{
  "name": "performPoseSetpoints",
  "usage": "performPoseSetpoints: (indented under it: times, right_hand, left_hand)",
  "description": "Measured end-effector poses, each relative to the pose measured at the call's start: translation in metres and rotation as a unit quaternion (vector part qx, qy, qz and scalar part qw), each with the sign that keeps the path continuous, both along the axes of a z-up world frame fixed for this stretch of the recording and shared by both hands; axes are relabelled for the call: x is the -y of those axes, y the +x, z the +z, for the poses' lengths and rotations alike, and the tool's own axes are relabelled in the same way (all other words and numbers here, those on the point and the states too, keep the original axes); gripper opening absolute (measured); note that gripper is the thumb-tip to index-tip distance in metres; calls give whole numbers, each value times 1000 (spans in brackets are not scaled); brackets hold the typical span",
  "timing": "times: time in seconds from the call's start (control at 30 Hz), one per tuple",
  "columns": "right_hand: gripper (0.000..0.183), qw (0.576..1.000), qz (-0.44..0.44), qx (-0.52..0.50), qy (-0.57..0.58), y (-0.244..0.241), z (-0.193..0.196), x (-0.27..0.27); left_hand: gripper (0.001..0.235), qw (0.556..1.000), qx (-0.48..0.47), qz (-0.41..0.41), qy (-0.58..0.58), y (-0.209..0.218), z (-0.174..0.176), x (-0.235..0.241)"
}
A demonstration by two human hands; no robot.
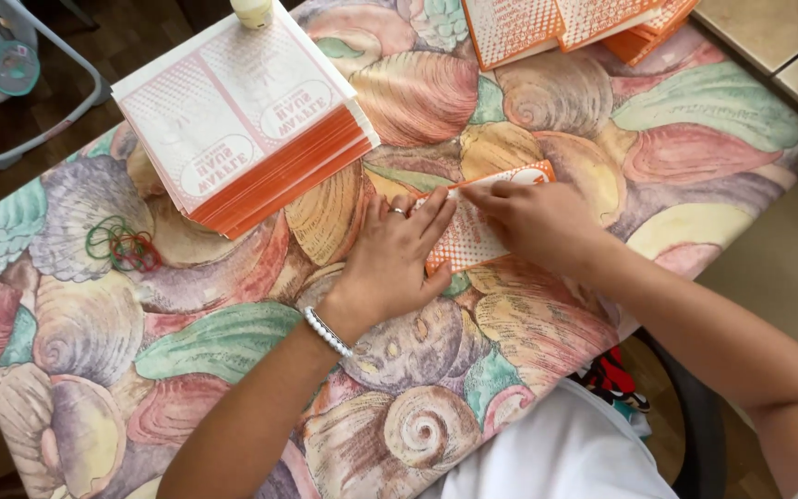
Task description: Folding paper bags and stacking them on a table
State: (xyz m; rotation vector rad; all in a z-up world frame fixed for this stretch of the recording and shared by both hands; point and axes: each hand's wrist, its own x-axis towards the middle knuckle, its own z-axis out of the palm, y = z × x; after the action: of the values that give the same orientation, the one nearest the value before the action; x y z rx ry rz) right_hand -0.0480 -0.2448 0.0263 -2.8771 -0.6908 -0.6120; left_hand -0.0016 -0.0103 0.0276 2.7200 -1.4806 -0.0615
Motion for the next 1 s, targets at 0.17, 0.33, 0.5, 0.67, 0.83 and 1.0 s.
performPoseSetpoints:
  times: [0.17, 0.33, 0.5, 0.67, 0.83, 1.0]
  right_hand:
    - [32, 997, -57, 9, -57, 18, -33, -14]
    - [29, 987, -136, 12, -80, 13, -51, 31]
    - [22, 978, -208, -5, -35, 14, -65, 83]
    - [32, 983, -148, 93, -48, -5, -39, 46]
    - [27, 997, 48, 39, 44, -46, -36, 15]
    - [20, 993, 100, 12, 53, -59, -36, 40]
  left_hand:
    - [73, 998, -31, 44, 39, -15, 15, 5]
    - [70, 994, -48, 78, 51, -19, 8, 4]
    - [74, 998, 3, 52, 24, -14, -4, 3]
    - [72, 999, 12, 37, 37, -16, -16, 3]
    - [72, 1000, -2, 29, -3, -15, -24, 2]
    - [73, 999, -22, 24, 0, -12, -19, 1]
